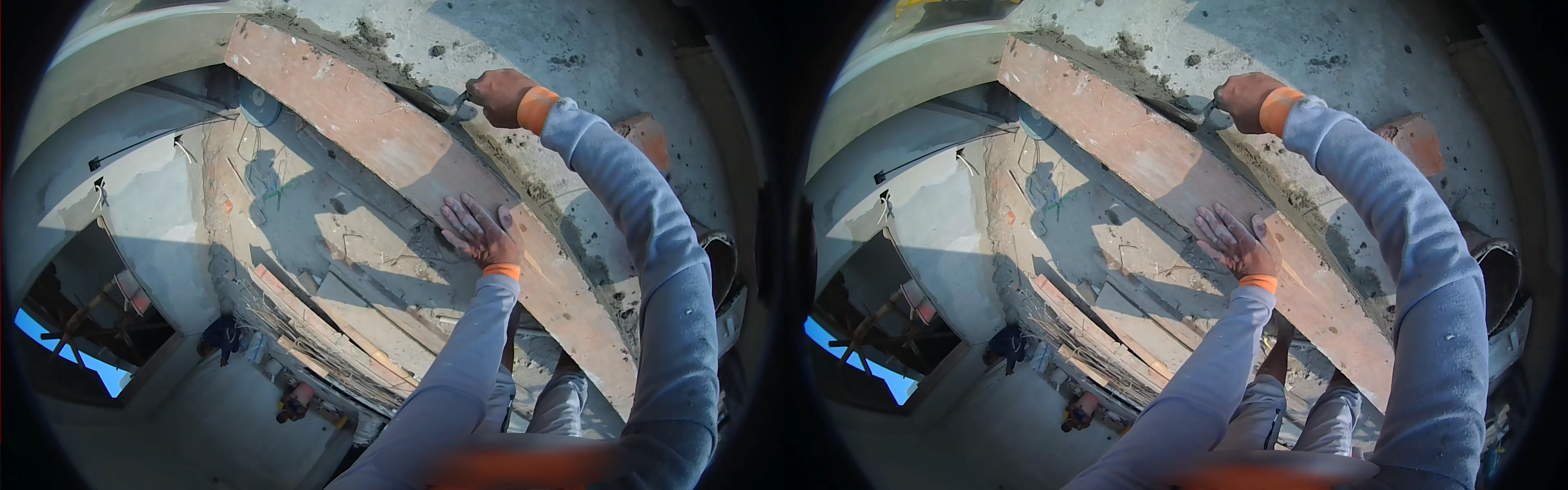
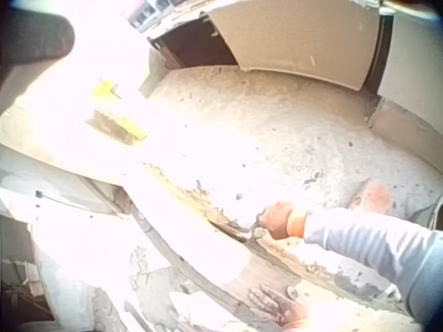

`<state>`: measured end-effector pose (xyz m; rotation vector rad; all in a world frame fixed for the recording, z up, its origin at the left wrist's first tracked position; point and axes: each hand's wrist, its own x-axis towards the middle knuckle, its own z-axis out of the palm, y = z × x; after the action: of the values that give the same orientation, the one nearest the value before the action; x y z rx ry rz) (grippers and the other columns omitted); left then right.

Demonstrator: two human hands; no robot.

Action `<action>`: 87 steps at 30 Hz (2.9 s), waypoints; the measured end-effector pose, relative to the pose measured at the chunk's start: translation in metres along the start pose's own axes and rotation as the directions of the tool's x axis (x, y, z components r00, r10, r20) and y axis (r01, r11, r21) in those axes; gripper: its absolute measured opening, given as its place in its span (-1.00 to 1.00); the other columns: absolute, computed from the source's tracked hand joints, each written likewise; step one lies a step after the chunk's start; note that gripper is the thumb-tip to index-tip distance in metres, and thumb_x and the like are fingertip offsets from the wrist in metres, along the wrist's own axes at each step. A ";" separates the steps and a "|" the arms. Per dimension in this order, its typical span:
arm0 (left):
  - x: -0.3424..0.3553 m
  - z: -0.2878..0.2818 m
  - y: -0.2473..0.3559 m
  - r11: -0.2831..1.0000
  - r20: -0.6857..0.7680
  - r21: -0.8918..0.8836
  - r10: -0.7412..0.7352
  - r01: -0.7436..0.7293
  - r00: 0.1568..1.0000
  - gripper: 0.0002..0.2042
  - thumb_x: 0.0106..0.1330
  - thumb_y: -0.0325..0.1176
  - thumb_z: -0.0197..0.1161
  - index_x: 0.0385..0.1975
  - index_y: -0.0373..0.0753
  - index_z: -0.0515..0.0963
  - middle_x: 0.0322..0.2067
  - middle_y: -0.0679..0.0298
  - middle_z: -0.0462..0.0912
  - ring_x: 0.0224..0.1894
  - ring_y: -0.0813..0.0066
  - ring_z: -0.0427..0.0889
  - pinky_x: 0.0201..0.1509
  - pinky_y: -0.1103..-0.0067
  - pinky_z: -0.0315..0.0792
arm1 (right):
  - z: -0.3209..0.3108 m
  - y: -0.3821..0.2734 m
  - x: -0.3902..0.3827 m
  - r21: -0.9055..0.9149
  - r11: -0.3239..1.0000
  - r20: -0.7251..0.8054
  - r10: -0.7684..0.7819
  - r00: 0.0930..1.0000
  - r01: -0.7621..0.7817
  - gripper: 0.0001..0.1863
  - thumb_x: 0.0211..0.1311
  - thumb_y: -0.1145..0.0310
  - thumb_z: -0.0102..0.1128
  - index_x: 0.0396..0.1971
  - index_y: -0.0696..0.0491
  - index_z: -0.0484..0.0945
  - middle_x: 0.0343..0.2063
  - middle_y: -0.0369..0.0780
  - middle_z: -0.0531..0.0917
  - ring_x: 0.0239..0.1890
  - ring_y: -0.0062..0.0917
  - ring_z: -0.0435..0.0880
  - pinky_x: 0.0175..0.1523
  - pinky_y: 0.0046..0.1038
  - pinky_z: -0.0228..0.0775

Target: Applying cement to a concrete surface using a trowel at a construction site.

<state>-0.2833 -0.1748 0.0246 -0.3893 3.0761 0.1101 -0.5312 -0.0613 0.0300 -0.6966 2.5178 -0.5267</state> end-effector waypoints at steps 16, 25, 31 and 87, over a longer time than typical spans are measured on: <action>-0.002 0.002 0.004 0.998 0.016 0.061 0.012 -0.013 1.000 -0.28 0.40 -0.05 -0.07 0.40 -0.39 -0.08 0.42 -0.14 -0.16 0.48 -0.08 -0.19 0.42 -0.01 -0.33 | 0.019 0.010 0.020 -0.007 0.959 -0.230 0.274 0.934 -0.283 -0.78 0.06 0.51 0.10 -0.24 0.08 0.58 -0.35 -0.11 0.70 -0.25 -0.23 0.70 -0.16 -0.26 0.56; 0.002 -0.001 -0.001 0.999 0.009 0.037 -0.002 0.002 1.000 -0.28 0.38 -0.06 -0.03 0.40 -0.39 -0.06 0.42 -0.13 -0.13 0.48 -0.08 -0.20 0.42 -0.01 -0.33 | -0.002 0.023 -0.043 -0.016 1.000 -0.009 -0.002 1.000 0.002 -0.80 0.00 0.52 0.12 -0.30 0.13 0.54 -0.44 -0.05 0.66 -0.29 -0.16 0.69 -0.18 -0.22 0.55; 0.001 -0.002 0.004 0.999 0.050 0.047 -0.007 0.005 0.999 -0.27 0.37 -0.05 -0.03 0.41 -0.37 -0.07 0.43 -0.11 -0.15 0.48 -0.06 -0.20 0.42 -0.03 -0.32 | 0.000 0.051 -0.048 0.095 0.960 -0.076 0.270 0.960 -0.263 -0.77 0.00 0.51 0.11 -0.27 0.11 0.57 -0.35 -0.10 0.68 -0.25 -0.14 0.68 -0.14 -0.22 0.54; 0.000 0.023 -0.011 0.995 -0.100 0.099 0.003 0.007 0.995 -0.36 0.47 0.06 -0.24 0.43 -0.21 -0.02 0.43 0.06 -0.02 0.48 0.17 -0.11 0.45 0.19 -0.23 | 0.166 -0.144 -0.489 0.947 0.308 -0.166 0.715 0.679 -0.093 -0.72 -0.07 0.45 0.25 -0.26 0.12 0.56 -0.51 -0.08 0.63 -0.47 -0.17 0.65 -0.33 -0.30 0.48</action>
<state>-0.2795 -0.1833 0.0014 -0.4051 3.1632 -0.0635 -0.0177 0.0575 0.1271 0.7021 2.1666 -1.8944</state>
